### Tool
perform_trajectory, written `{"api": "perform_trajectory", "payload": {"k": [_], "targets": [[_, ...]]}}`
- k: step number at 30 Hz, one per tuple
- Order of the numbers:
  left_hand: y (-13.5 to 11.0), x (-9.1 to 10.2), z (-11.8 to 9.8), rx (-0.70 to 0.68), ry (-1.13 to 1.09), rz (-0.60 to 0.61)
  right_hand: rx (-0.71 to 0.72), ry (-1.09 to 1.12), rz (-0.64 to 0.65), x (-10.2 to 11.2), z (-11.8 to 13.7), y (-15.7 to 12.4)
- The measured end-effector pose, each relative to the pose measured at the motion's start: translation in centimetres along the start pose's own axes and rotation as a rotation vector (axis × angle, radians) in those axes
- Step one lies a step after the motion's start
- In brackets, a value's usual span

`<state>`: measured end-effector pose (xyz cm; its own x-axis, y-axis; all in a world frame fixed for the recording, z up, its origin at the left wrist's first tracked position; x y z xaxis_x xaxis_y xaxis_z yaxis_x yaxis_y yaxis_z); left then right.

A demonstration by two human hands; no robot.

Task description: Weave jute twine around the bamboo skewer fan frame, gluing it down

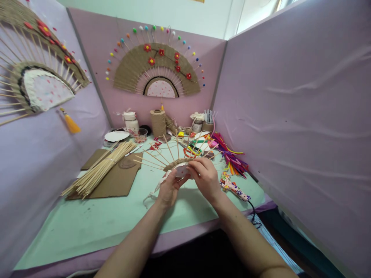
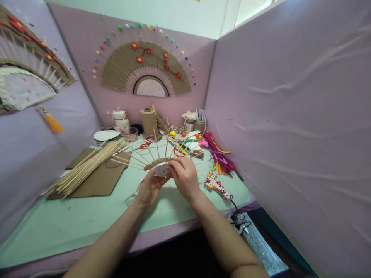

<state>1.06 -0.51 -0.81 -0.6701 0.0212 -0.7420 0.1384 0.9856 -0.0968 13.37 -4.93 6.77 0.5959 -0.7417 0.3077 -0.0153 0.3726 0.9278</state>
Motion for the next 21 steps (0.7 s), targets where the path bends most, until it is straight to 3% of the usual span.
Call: {"api": "perform_trajectory", "payload": {"k": [10,21], "targets": [[-0.1,-0.1,0.3,-0.075,0.108,0.082,-0.027,-0.024,0.065,0.6,0.1,0.2],[-0.2,-0.2,0.7,0.003,0.126,0.02,-0.218,0.002,0.016,0.4,-0.7,-1.0]]}}
Point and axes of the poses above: each hand's wrist, its own y-axis towards the middle knuckle, its own x-axis out of the back of the hand, z = x × y, the point moved 5 cm from there along y, towards the middle knuckle, and after that the axes turned 7 degrees about -z, right-handed, at the moved point
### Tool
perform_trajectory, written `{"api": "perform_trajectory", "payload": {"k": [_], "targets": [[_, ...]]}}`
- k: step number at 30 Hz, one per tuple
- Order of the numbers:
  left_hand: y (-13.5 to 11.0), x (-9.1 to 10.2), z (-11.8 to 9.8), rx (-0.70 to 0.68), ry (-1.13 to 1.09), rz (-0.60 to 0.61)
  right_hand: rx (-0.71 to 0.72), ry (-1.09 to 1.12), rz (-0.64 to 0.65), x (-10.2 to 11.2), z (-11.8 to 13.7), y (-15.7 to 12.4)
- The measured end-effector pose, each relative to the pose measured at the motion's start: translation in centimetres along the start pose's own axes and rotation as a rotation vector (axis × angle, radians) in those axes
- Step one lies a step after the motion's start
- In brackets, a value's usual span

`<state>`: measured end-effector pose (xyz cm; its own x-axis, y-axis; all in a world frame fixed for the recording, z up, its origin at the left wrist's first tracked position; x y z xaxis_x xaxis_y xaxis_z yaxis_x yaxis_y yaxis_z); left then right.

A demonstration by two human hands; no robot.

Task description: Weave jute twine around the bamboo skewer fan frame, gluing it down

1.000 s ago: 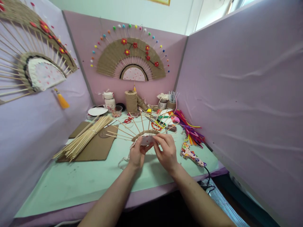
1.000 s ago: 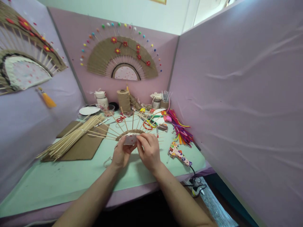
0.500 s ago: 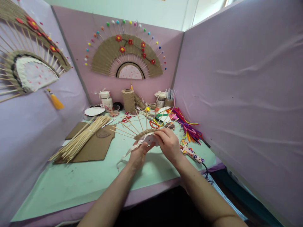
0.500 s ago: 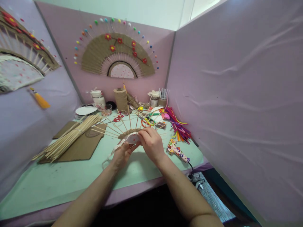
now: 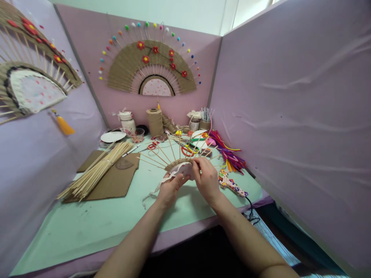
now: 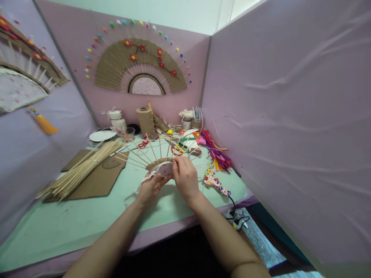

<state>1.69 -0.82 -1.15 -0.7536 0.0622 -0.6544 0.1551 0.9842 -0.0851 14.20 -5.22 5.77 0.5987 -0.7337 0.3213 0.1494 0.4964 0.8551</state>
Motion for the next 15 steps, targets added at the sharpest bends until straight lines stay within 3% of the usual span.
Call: {"api": "perform_trajectory", "payload": {"k": [7,15], "targets": [[-0.1,-0.2,-0.4,-0.015,-0.04,0.004,0.061,0.027,-0.085,1.1,0.4,-0.3],[-0.2,0.1,-0.3,-0.166,0.153,0.123,0.169,-0.09,-0.019,1.4,1.6,0.7]]}}
Point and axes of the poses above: each hand's wrist, its own y-axis towards the middle knuckle, its own x-axis out of the back of the hand, z = x × y, the point moved 5 cm from there along y, towards the middle knuckle, and after that the axes turned 7 degrees about -z, right-handed, at the moved point
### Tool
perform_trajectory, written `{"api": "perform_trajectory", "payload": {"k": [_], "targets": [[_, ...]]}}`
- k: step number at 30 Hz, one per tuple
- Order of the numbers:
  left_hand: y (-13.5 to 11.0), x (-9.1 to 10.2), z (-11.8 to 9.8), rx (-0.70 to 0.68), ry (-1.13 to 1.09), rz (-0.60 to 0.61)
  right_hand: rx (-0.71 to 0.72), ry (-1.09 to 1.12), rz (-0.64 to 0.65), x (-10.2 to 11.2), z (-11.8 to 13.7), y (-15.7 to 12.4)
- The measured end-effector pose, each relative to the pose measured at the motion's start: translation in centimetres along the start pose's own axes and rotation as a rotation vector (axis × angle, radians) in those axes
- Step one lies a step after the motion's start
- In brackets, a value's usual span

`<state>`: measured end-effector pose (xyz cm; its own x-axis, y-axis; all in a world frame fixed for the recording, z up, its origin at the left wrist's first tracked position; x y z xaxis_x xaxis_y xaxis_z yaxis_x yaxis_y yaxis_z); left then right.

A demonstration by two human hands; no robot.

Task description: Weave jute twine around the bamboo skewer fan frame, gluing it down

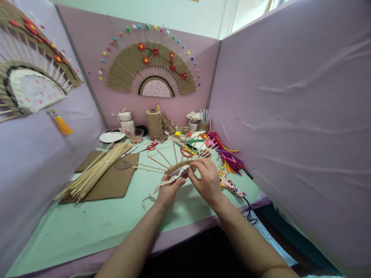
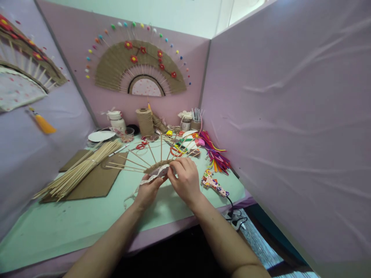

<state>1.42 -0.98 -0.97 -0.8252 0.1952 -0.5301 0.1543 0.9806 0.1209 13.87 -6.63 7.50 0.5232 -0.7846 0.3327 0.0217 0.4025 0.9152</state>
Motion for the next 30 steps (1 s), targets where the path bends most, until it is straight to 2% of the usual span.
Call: {"api": "perform_trajectory", "payload": {"k": [9,13,15,22,26,30], "targets": [[-0.5,-1.2,-0.8,0.045,-0.017,0.022,0.045,-0.056,0.005,0.2,-0.4,0.1],[-0.7,-1.6,-0.7,0.037,-0.043,0.03,-0.023,-0.041,-0.089,0.1,-0.9,-0.4],[-0.7,-1.7,-0.7,0.04,-0.041,0.041,-0.062,-0.014,-0.096,-0.1,-0.9,-0.6],[-0.3,-0.8,-0.3,0.018,0.039,0.042,-0.051,0.046,0.034,-0.1,0.5,-0.7],[-0.1,-0.2,0.2,-0.002,-0.02,-0.003,0.014,0.01,0.096,-0.1,1.3,-0.9],[-0.2,-0.4,0.1,0.054,-0.131,-0.029,-0.03,0.084,0.115,-0.6,1.0,-1.2]]}}
Point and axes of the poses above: each hand's wrist, its own y-axis towards the middle knuckle, its own x-axis out of the back of the hand, z = x × y, the point moved 5 cm from there along y, towards the middle knuckle, and after that the axes turned 7 degrees about -z, right-handed, at the moved point
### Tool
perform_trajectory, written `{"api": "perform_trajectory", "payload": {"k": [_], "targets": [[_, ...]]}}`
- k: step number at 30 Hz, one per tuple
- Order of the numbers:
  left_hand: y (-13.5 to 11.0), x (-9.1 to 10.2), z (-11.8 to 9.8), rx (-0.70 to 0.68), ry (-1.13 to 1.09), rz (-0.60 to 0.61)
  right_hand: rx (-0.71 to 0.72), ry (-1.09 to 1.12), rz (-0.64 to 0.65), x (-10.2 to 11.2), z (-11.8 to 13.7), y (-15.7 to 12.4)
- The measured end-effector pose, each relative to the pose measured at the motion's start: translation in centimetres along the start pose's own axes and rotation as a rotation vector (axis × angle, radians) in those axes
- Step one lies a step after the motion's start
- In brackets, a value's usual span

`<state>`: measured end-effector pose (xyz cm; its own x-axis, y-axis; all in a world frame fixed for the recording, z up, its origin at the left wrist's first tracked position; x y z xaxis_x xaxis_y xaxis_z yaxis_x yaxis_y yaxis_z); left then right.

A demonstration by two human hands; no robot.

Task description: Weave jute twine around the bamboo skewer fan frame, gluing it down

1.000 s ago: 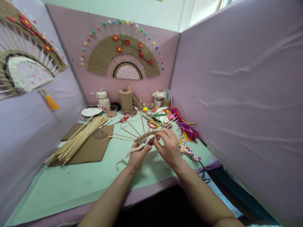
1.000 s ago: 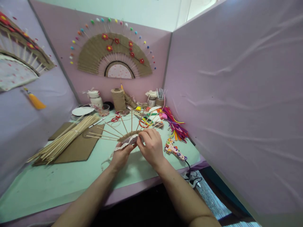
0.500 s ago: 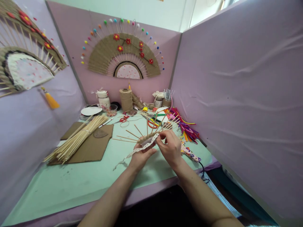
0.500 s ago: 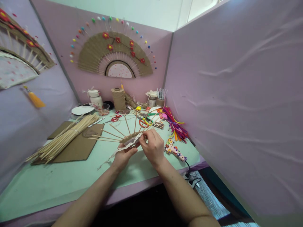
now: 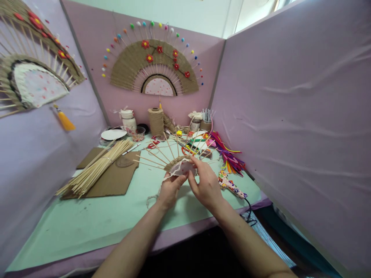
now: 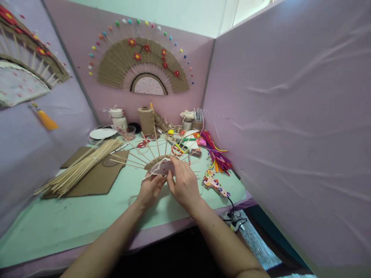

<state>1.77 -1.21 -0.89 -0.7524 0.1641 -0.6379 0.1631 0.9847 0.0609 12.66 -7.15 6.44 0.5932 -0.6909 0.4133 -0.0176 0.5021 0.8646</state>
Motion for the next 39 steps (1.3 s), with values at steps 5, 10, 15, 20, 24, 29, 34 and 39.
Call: {"api": "perform_trajectory", "payload": {"k": [5,10,15,20,24,29,34,39], "targets": [[0.1,-0.5,-0.4,0.098,-0.183,-0.049,-0.019,0.21,-0.199,0.7,-0.7,0.5],[0.7,-0.1,-1.6,0.103,-0.378,-0.116,-0.2,0.242,-0.23,0.2,-1.5,-1.4],[1.1,0.3,-2.7,0.085,-0.487,-0.144,-0.815,0.677,0.212,-5.3,-3.4,-4.7],[0.9,-0.3,-2.4,0.117,-0.451,-0.071,-1.107,1.206,0.066,-8.9,-3.1,-2.8],[0.6,-0.3,-1.6,0.264,-0.342,0.018,-1.29,1.231,-0.168,-9.7,-4.3,-2.2],[-2.5,2.2,-1.7,0.599,-0.034,0.232,-1.463,1.198,-0.208,-9.2,-6.6,-2.9],[-4.9,6.4,-4.6,0.476,0.325,0.096,-1.509,1.203,-0.224,-8.1,-7.0,-2.7],[-3.5,7.2,-7.5,-0.1,0.692,-0.315,-1.432,1.164,-0.214,-7.8,-6.2,-2.4]]}}
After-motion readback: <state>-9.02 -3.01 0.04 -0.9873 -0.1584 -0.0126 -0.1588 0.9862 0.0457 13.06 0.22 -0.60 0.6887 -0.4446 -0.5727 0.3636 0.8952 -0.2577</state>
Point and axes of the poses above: each hand's wrist, its own y-axis towards the middle knuckle, its own x-axis out of the back of the hand, z = x × y, the point moved 5 cm from there along y, towards the middle knuckle, and after that the axes turned 7 degrees about -z, right-handed, at the moved point
